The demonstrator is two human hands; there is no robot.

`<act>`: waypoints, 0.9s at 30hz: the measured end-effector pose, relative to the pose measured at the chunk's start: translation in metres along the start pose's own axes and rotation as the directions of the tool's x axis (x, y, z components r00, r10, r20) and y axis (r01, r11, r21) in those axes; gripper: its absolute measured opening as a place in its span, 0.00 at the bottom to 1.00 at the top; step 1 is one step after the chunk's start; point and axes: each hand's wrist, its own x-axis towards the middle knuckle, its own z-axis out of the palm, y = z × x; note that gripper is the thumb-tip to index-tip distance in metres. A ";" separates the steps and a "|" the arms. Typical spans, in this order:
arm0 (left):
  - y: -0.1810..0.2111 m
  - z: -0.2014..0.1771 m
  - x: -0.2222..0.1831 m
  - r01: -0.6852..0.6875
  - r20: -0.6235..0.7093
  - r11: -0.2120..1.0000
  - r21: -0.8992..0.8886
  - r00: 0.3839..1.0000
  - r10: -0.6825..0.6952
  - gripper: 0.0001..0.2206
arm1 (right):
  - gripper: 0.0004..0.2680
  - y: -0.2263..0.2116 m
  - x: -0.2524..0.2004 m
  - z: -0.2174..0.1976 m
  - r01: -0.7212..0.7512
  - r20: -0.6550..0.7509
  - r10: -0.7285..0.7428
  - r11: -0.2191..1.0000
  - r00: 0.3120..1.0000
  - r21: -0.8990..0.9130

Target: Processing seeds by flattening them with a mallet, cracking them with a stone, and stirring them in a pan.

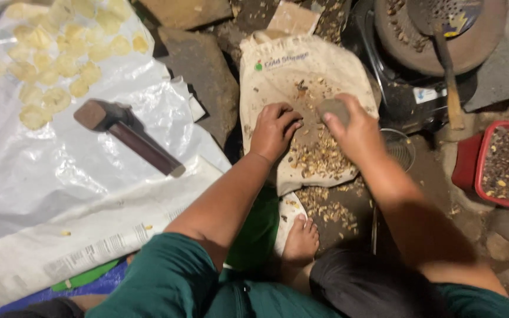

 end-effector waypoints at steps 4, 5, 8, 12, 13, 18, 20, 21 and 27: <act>0.007 -0.006 0.012 -0.005 0.006 1.000 0.011 1.000 0.005 0.05 | 0.17 0.029 0.023 0.014 -0.214 0.153 0.226 0.972 0.962 -0.093; 0.007 -0.003 0.017 0.031 -0.005 0.999 0.016 1.000 -0.031 0.04 | 0.18 0.025 0.029 0.008 -0.223 0.191 0.251 0.962 0.949 -0.155; 0.019 0.003 0.008 0.146 -0.015 0.989 -0.002 0.989 -0.146 0.04 | 0.18 -0.004 0.005 -0.001 -0.143 0.250 0.209 0.955 0.946 -0.259; 0.015 0.020 0.013 0.214 0.007 0.972 0.098 0.976 -0.216 0.07 | 0.18 -0.003 0.003 -0.001 -0.129 0.273 0.209 0.950 0.939 -0.285; 0.018 0.012 0.004 0.228 0.018 0.969 0.098 0.973 -0.231 0.07 | 0.18 -0.018 -0.001 0.002 -0.132 0.289 0.216 0.950 0.932 -0.283; 0.015 -0.005 -0.001 0.130 -0.032 0.988 0.085 0.991 -0.127 0.13 | 0.18 -0.053 0.004 0.013 0.096 0.240 -0.025 0.952 0.970 -0.291; 0.009 -0.002 -0.003 0.119 -0.044 0.991 0.067 0.992 -0.117 0.11 | 0.20 -0.045 0.010 0.010 0.032 0.242 0.034 0.964 0.970 -0.262; 0.005 0.000 -0.001 0.097 -0.058 0.994 0.048 0.994 -0.095 0.09 | 0.21 -0.040 0.016 0.009 -0.037 0.233 0.094 0.971 0.968 -0.237; 0.006 -0.006 -0.003 0.083 -0.086 0.997 -0.007 0.993 -0.083 0.10 | 0.18 -0.013 0.033 0.011 -0.183 0.325 0.237 0.965 0.915 -0.188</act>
